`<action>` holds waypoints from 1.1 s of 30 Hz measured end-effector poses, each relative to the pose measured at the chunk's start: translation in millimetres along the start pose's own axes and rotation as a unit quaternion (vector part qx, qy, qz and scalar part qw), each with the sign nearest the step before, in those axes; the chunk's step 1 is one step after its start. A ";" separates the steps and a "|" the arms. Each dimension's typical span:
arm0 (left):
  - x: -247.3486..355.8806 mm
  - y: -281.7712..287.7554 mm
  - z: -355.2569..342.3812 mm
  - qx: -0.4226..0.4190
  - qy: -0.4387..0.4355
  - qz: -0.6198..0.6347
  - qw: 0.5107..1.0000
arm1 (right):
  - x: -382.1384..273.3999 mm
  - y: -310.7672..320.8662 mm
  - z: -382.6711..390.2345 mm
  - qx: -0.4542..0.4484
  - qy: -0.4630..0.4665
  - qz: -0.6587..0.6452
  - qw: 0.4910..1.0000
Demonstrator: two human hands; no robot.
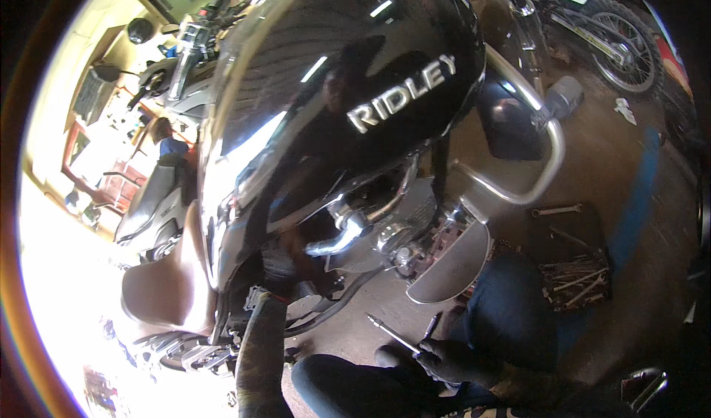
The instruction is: The person kneels beside a black Ridley motorcycle and uses a wrench to tighten bolts on the engine area. They repeatedly adjust the wrench and reposition their hands to work on different fasteners near the engine and exhaust.
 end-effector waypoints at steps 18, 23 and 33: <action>-36.6 -18.3 9.0 0.041 0.059 0.120 0.990 | 2.0 -18.0 -28.8 0.042 0.017 0.113 0.993; -47.1 -17.1 17.2 0.041 -0.024 -0.093 0.995 | 0.1 -13.3 -26.9 0.045 0.013 0.114 0.992; 64.6 10.0 2.8 0.069 -0.172 -0.188 0.965 | -2.7 0.5 -15.3 0.089 0.046 0.107 0.989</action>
Point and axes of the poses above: each hand's wrist, its own z-axis away from the middle knuckle, its own y-axis out of the back of the hand, x = y × z, the point moved 10 cm from there along -z, towards the middle knuckle, and after that the axes turned 3 degrees about -y, right-handed, at the moved point
